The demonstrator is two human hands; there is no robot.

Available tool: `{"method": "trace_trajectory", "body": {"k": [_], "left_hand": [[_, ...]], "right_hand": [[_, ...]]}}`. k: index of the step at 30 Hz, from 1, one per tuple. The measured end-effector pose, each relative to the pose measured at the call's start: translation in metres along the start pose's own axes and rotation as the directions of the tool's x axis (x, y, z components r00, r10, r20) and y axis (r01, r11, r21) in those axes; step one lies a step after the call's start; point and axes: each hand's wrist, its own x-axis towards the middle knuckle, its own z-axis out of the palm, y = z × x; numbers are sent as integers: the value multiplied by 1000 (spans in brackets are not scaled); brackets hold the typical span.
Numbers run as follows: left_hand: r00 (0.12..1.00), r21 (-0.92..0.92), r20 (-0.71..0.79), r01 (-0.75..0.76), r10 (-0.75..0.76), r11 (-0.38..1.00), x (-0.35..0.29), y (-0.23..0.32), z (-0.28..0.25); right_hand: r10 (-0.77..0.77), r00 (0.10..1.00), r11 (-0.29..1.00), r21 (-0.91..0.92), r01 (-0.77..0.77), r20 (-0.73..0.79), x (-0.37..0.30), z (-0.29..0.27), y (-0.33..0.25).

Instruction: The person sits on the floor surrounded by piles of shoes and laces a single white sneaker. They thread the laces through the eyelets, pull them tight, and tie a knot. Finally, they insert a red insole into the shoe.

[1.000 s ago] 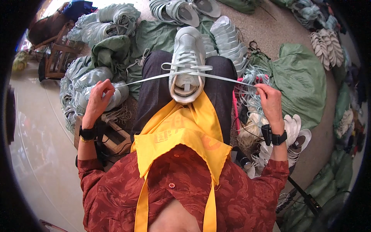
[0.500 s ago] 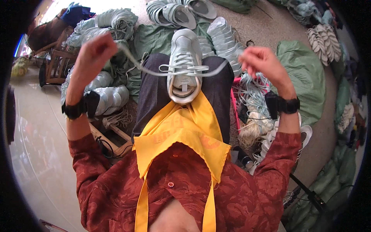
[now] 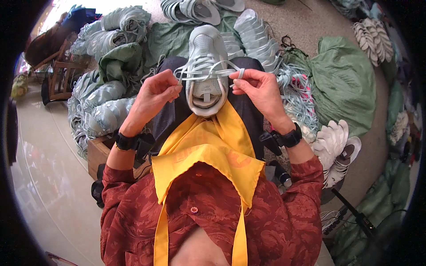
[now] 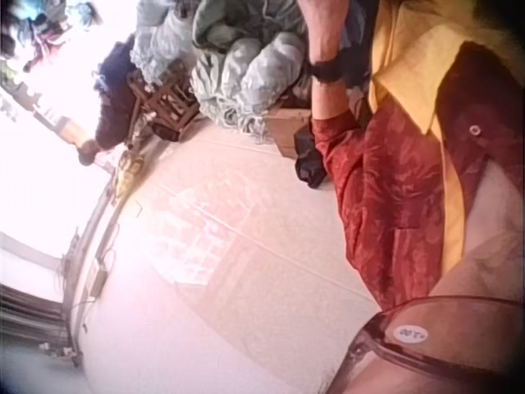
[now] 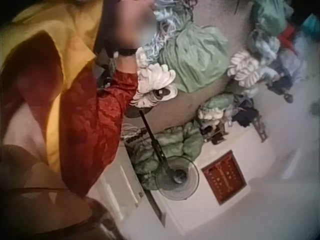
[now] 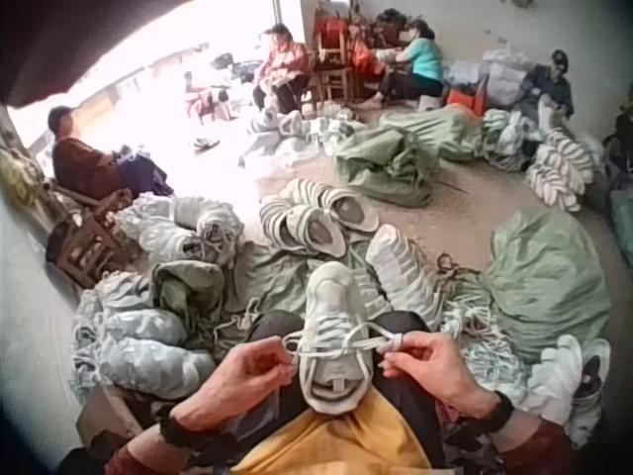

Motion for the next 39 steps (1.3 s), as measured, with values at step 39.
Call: {"method": "trace_trajectory", "body": {"k": [39], "left_hand": [[962,-224,-272,-93,30,970,9,-44,25]], "right_hand": [[-142,983,973,-201,117,-115,4,21,17]]}}
